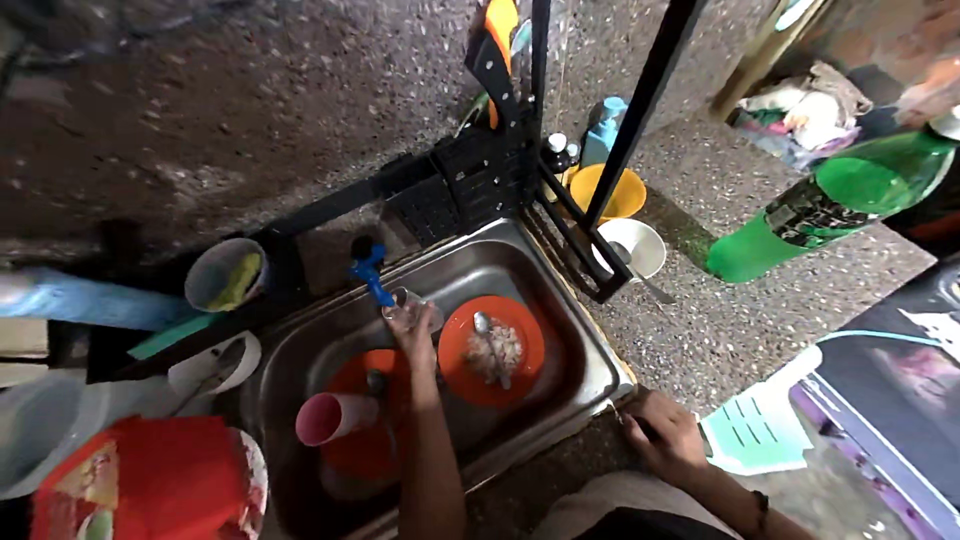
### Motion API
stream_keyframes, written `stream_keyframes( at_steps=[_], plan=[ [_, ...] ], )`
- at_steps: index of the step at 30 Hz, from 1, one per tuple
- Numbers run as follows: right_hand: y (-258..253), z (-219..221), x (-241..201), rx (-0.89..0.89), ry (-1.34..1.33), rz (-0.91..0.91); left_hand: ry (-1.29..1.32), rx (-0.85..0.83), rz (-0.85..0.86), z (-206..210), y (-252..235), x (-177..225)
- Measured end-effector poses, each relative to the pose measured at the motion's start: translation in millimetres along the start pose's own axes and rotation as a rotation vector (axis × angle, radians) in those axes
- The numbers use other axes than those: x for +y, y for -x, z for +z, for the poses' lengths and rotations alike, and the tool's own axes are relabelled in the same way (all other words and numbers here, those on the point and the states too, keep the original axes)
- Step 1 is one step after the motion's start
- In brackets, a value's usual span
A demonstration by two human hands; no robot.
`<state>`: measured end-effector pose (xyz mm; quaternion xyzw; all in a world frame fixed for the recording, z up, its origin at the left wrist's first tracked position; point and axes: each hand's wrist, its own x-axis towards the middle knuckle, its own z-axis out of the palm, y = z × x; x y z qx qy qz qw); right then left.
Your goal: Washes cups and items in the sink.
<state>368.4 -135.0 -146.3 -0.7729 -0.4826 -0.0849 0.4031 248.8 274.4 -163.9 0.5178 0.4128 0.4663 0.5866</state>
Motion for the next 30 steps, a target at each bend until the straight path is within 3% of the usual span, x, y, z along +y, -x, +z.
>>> stream_keyframes(
  at_steps=[9,13,16,19,22,27,30],
  plan=[
    [0.2,1.6,-3.7,0.027,0.050,0.018,-0.057,-0.002,-0.044,-8.4,-0.7,0.1],
    [-0.2,0.5,-2.5,0.035,0.046,0.008,-0.016,0.057,-0.404,12.6,7.1,18.9],
    [0.2,1.6,-1.1,0.042,0.033,0.006,0.258,0.066,-0.755,16.2,7.4,34.7],
    [1.9,2.1,-1.0,0.045,0.052,0.011,0.418,0.034,-0.900,12.6,8.0,29.4],
    [0.8,2.9,-1.2,0.056,0.070,0.014,0.431,0.053,-0.876,17.1,7.8,33.6],
    [0.3,3.4,-1.3,0.065,0.085,0.004,0.093,0.019,-0.648,13.0,6.4,36.0],
    [-0.3,3.2,-1.1,0.067,0.087,0.006,0.039,-0.036,-0.496,10.9,8.0,31.1]
  ],
)
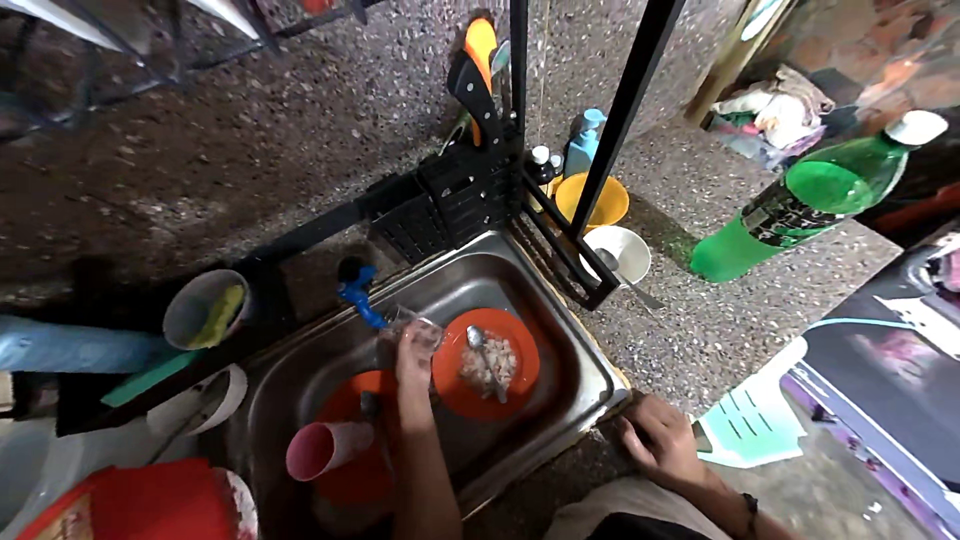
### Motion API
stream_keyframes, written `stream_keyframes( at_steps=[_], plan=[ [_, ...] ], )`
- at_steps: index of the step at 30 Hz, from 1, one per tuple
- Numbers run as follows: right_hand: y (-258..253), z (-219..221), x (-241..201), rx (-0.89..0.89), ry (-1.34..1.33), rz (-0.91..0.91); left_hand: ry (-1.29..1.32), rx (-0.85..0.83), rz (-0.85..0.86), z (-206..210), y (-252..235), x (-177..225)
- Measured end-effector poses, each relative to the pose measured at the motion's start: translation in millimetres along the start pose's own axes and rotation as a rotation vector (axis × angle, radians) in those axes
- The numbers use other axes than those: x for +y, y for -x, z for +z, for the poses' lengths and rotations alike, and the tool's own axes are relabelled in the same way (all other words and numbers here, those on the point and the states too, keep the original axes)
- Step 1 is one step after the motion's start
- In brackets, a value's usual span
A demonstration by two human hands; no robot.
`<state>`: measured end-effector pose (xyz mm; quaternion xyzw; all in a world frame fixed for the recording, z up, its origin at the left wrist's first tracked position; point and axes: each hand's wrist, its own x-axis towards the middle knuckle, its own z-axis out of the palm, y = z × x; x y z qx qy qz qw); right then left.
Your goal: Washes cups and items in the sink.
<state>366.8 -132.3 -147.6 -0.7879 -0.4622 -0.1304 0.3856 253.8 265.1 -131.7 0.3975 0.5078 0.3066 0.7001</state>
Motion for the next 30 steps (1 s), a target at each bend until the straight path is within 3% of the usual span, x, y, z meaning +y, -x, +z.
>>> stream_keyframes(
  at_steps=[5,7,9,12,15,17,21,23,26,30],
  plan=[
    [-1.3,0.6,0.7,0.004,0.006,-0.001,-0.044,0.052,0.368,-3.7,-10.0,-14.1],
    [-1.1,1.1,-0.5,0.003,0.003,0.002,-0.049,0.093,0.440,-7.7,-16.2,-17.2],
    [0.2,0.7,-2.2,-0.001,-0.001,0.005,-0.059,0.111,0.396,-13.7,-17.1,-16.1],
    [-1.5,-0.2,-0.4,0.001,0.019,-0.001,0.001,0.141,0.170,-11.6,-11.4,-7.1],
    [-4.0,-2.5,-4.0,-0.016,0.044,0.015,0.102,0.052,-0.004,-8.5,-2.4,4.6],
    [-4.7,-4.6,-6.6,-0.045,0.067,0.036,0.008,0.041,0.088,-6.5,-0.1,2.4],
    [-4.8,-5.4,-6.5,-0.062,0.089,0.045,-0.124,0.027,0.493,-7.3,-9.7,-13.8],
    [-4.2,-4.7,-6.6,-0.054,0.093,0.042,-0.161,0.037,0.552,-8.1,-14.7,-18.9],
    [-3.5,-3.8,-7.1,-0.049,0.099,0.038,-0.100,0.059,0.492,-9.3,-13.4,-18.2],
    [-3.6,-3.7,-7.6,-0.060,0.068,0.027,-0.032,0.114,0.127,-7.9,-8.1,-4.7]
  ],
)
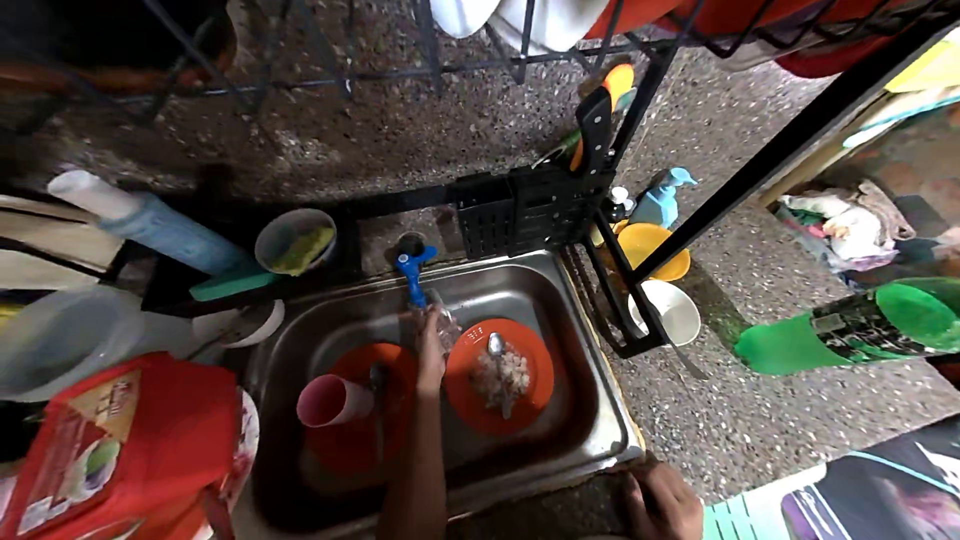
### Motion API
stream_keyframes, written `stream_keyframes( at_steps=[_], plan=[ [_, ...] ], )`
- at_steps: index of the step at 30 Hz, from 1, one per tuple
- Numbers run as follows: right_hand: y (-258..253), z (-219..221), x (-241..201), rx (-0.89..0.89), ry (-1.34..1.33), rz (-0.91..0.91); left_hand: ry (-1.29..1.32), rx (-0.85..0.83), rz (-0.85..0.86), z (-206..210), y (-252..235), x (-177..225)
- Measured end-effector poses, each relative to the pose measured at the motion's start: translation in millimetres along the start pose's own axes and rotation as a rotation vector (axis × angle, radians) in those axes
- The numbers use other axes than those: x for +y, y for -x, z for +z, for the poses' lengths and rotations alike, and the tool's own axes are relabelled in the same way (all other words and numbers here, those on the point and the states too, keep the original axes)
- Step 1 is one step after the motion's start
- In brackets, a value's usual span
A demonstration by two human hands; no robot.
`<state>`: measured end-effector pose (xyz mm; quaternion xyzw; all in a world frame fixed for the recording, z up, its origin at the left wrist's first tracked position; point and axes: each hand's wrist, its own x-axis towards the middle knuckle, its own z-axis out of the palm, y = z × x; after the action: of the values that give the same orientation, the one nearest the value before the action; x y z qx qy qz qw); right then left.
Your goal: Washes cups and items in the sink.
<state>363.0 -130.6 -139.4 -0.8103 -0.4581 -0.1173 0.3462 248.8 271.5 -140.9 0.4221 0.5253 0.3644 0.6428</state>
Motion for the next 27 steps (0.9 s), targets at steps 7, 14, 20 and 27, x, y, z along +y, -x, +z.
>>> stream_keyframes(
  at_steps=[7,14,20,27],
  plan=[
    [-0.6,-1.0,3.2,0.002,0.004,-0.028,-0.161,-0.035,0.454,-5.5,-10.6,-20.4],
    [-4.5,0.4,1.4,0.003,-0.015,-0.043,0.464,-0.048,-0.403,-12.3,11.2,20.7],
    [-4.3,1.1,-4.4,0.007,0.048,-0.037,1.093,-0.149,-0.516,-38.5,71.8,29.2],
    [-3.8,-6.2,-9.7,-0.104,0.060,-0.016,0.239,0.210,-0.116,-96.7,135.0,70.7]
  ],
)
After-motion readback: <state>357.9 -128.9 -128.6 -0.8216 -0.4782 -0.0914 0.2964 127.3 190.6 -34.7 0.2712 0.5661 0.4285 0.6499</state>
